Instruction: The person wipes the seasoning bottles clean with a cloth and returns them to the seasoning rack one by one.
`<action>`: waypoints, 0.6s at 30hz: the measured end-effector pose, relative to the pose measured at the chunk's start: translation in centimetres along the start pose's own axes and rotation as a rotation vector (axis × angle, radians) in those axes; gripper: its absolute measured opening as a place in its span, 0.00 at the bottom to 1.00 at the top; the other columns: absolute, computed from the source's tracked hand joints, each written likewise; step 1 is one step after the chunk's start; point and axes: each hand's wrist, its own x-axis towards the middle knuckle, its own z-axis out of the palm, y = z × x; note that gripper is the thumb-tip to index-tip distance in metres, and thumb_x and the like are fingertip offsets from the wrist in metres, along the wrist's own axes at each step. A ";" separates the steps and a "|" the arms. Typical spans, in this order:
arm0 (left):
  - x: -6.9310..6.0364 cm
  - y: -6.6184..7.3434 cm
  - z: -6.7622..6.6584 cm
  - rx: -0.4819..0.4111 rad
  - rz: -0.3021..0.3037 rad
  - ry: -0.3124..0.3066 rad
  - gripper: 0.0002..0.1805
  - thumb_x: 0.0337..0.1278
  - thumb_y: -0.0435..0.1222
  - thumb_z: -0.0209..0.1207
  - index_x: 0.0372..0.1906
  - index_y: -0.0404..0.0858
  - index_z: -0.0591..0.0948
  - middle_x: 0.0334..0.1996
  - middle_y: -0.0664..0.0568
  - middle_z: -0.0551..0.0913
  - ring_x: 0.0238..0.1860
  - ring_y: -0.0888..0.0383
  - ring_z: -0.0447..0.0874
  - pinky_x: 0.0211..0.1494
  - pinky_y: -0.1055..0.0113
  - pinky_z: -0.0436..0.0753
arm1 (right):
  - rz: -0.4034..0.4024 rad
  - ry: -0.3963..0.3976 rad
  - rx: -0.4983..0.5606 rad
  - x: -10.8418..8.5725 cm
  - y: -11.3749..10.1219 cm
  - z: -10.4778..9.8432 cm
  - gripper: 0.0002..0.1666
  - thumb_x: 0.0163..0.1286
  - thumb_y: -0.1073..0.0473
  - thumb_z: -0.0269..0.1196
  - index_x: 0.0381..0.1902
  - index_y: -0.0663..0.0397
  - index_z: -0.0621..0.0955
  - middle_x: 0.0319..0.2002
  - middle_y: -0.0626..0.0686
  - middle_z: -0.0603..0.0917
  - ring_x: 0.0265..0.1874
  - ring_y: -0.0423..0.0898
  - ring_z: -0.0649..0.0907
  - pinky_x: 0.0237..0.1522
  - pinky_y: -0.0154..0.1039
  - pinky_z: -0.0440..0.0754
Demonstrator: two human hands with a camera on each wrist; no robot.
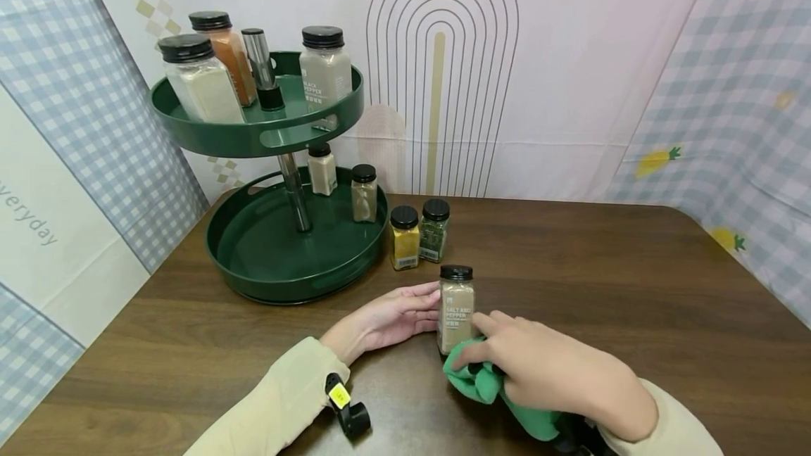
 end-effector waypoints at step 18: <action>0.1 -0.1 -0.1 -0.015 -0.006 0.014 0.32 0.70 0.34 0.42 0.72 0.31 0.44 0.70 0.35 0.55 0.68 0.45 0.58 0.71 0.54 0.56 | 0.140 0.283 -0.119 0.9 1.3 0.0 0.32 0.53 0.75 0.56 0.52 0.41 0.80 0.32 0.45 0.69 0.28 0.41 0.67 0.29 0.33 0.66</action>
